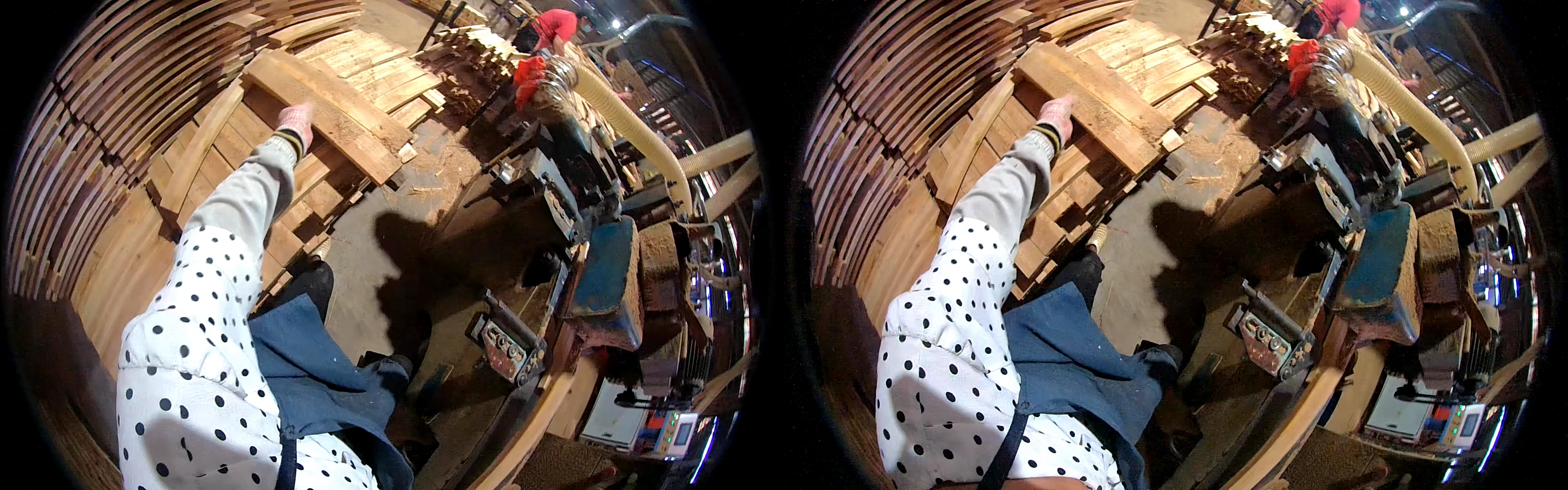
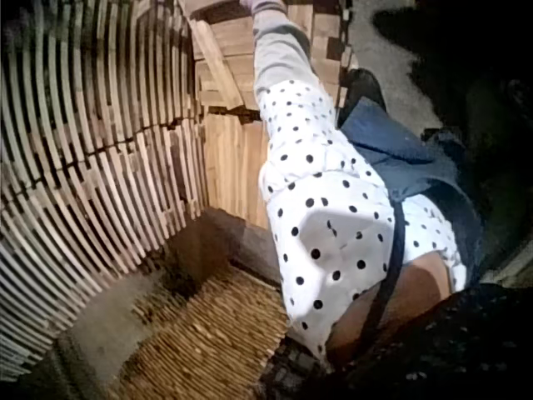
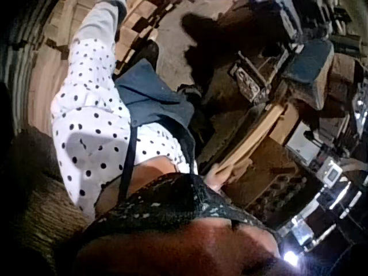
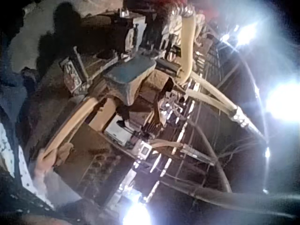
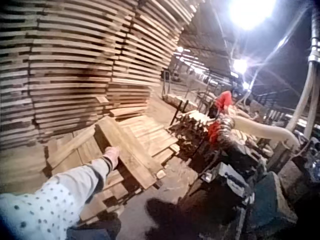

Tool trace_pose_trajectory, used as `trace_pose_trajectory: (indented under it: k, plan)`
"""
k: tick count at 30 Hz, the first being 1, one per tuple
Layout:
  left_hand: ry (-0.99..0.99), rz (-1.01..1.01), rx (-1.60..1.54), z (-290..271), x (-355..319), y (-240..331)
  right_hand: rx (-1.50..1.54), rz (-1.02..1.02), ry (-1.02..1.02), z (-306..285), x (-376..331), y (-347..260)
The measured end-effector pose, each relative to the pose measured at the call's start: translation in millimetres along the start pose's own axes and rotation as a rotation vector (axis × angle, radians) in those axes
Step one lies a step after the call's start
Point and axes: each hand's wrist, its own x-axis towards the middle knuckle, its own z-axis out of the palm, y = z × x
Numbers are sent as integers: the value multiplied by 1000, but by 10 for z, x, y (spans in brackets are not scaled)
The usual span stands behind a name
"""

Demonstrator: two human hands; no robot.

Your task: The person adjusts their head-mounted camera and then begins processing wooden planks in a workshop. They pick up planks from a stack, feed them into a planer machine, and place the processed wood onto a separate pile. The task involves repetitive handling of lumber and operating the machinery.

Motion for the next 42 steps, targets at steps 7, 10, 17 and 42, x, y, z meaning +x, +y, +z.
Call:
trace_pose_trajectory:
  k: [7, 10, 17, 42]
  plan:
    - [-391, -54, -131, -111, -768, -120, -440, -415, 94, -61, -317, 478]
    - [-457, 65, -281, -363, -1079, -216, -637, -241, 45, -47, 344, 67]
    - [-881, 150, -70, -592, -2277, -335, -443, -381, 248, 287, 2180, -385]
    - [-576, 1378, 1755, 713, -1148, 601, -344, -161, 158, 153, -646, 101]
